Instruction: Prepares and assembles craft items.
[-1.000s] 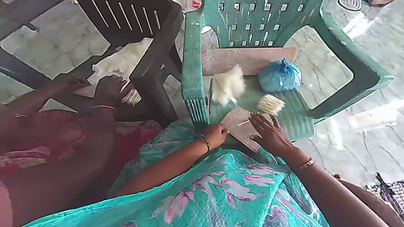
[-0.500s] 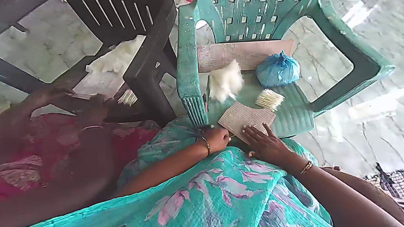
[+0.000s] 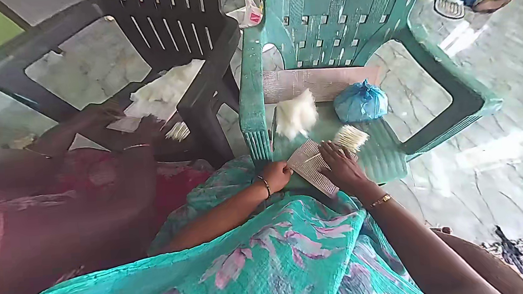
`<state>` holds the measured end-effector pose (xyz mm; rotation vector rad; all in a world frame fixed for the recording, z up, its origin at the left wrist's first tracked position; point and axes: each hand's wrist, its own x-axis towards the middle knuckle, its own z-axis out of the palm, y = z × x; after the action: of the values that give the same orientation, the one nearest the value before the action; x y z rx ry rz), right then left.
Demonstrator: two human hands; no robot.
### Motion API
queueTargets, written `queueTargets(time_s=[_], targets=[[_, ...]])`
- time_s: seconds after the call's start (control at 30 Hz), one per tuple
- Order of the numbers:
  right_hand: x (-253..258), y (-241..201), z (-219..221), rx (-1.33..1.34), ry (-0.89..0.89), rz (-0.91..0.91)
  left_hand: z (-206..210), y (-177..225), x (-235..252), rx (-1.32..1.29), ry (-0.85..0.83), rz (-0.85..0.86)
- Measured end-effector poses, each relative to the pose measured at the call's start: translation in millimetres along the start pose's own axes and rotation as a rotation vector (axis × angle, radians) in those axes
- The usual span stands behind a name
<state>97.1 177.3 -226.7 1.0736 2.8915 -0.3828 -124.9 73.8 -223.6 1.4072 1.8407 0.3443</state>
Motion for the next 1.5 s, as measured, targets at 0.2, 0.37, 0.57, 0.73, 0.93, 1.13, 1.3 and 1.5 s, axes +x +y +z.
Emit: queueTargets(time_s=[0.2,0.37,0.57,0.73,0.93,1.13,1.3,1.5], targets=[[12.7,-13.8,10.5,-0.028,-0.174,-0.109,-3.5,-0.2,-1.2,0.074,-0.035,0.012],[-34.6,-20.7,6.6,-0.027,-0.286,-0.074,-1.4,-0.3,-8.8,0.06,-0.099,0.056],[-79.4,-16.3,20.3,0.003,0.067,-0.188,6.8,4.4,-13.2,0.084,-0.167,0.107],[-79.6,-13.9,33.4,0.048,0.54,-0.159,7.2,7.1,-26.2,0.06,-0.116,0.172],[-71.8,-11.3,36.4,0.063,0.587,-0.096,9.4,15.2,-36.6,0.076,-0.101,0.317],[-80.1,-8.0,29.3,0.024,0.635,-0.108,7.9,18.2,-36.2,0.093,-0.079,0.384],[-87.1,16.5,20.2,-0.015,0.639,-0.064,-1.4,15.5,-30.7,0.058,-0.092,0.38],[-64.3,47.0,-12.5,0.148,0.659,0.261,-9.7,-6.1,-21.0,-0.043,-0.064,0.235]])
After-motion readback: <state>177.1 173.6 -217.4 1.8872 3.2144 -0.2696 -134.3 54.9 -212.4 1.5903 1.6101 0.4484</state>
